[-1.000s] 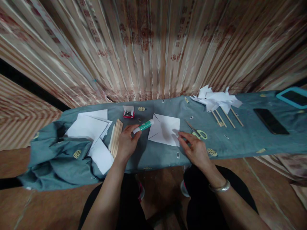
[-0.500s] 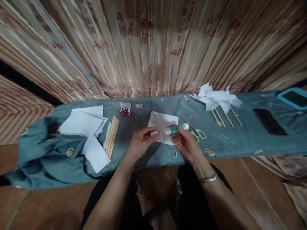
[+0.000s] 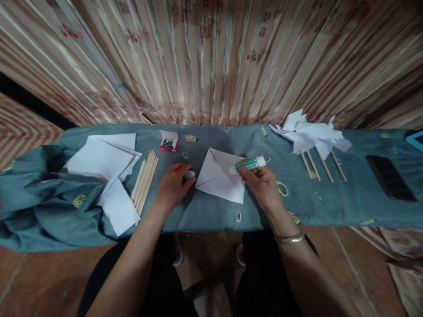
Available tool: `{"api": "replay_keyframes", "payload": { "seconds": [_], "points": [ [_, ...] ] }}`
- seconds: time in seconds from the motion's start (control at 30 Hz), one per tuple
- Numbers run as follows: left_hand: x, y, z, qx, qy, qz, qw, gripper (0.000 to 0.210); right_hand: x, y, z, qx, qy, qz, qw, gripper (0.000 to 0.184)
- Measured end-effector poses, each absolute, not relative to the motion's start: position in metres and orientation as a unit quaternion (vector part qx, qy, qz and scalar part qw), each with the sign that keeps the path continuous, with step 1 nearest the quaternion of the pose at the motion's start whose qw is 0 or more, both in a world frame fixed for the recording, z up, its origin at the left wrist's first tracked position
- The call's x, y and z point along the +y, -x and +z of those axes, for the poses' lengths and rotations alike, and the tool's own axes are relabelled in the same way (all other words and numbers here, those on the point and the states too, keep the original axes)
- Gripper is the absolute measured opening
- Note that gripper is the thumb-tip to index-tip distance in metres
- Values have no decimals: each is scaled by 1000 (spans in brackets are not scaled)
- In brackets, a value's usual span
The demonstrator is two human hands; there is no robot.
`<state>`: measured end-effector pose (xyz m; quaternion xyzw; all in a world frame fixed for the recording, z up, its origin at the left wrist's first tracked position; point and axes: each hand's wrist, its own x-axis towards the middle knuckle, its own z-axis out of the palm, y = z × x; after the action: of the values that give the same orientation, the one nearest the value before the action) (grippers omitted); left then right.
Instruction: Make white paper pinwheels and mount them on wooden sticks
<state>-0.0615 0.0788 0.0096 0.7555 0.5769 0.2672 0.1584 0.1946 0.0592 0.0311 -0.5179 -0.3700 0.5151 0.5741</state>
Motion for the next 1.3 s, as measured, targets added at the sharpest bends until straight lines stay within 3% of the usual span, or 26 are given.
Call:
{"api": "replay_keyframes", "payload": {
  "seconds": [0.13,0.27,0.43,0.53,0.6,0.7,0.9,1.3],
  "points": [
    [77,49,17,558,-774,276,121,44,66,-195,22,-429,557,450,551,31],
    [65,22,24,510,-809,272,109,39,69,-192,19,-452,559,445,534,31],
    [50,-9,19,442,-838,252,197,29,70,-191,27,-359,530,542,545,36],
    [51,-12,18,460,-794,317,239,21,69,-193,33,-315,507,594,539,31],
    [53,-11,21,490,-739,371,275,27,67,-192,35,-302,493,617,534,28],
    [56,-15,29,499,-655,428,373,45,64,-188,36,-309,464,643,526,26],
    [57,-28,31,425,-492,484,586,29,59,-182,37,-356,454,650,495,24],
    [56,-21,30,461,-520,487,529,22,59,-192,43,-337,477,624,520,27]
  ]
}}
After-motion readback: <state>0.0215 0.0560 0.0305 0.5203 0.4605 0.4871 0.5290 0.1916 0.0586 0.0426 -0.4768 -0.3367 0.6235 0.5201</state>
